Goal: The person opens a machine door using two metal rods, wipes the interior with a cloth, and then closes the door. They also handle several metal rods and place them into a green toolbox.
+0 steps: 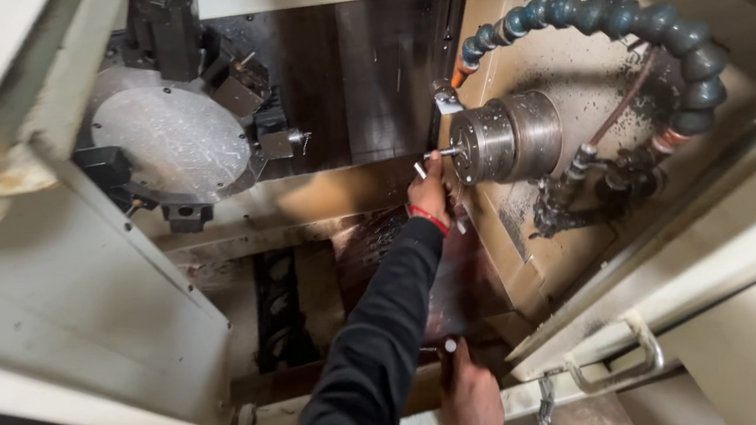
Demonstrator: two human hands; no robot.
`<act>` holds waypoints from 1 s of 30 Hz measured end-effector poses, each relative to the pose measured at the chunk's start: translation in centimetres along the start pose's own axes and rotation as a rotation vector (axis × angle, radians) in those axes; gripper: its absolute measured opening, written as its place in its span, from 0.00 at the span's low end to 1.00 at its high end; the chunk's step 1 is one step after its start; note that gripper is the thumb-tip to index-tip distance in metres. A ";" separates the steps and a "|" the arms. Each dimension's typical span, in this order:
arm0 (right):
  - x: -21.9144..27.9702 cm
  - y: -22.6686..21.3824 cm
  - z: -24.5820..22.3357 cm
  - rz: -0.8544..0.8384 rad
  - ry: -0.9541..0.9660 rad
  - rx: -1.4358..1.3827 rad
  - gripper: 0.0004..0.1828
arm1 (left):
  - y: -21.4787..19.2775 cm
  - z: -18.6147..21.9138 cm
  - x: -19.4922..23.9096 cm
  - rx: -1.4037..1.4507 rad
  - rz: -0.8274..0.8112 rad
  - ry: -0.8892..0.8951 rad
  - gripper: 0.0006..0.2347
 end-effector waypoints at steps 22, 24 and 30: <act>1.0 -3.2 -5.5 0.185 -0.215 -0.198 0.37 | -31.2 7.3 32.7 -1.563 -0.263 0.245 0.12; 0.4 -3.8 -7.4 0.169 -0.368 -0.202 0.43 | -31.3 7.3 33.4 -1.727 -0.190 0.287 0.21; -10.1 -2.3 -10.9 -0.022 -0.316 0.267 0.44 | -32.3 5.7 32.5 -1.695 -0.187 0.231 0.16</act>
Point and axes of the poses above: each hand's wrist, its own x-axis away from the middle knuckle, its own y-axis out of the palm, z = x × y, the point moved 5 cm from there along -x, towards the middle knuckle, and after that the axes turned 8 degrees about -x, right-handed, at the moved point
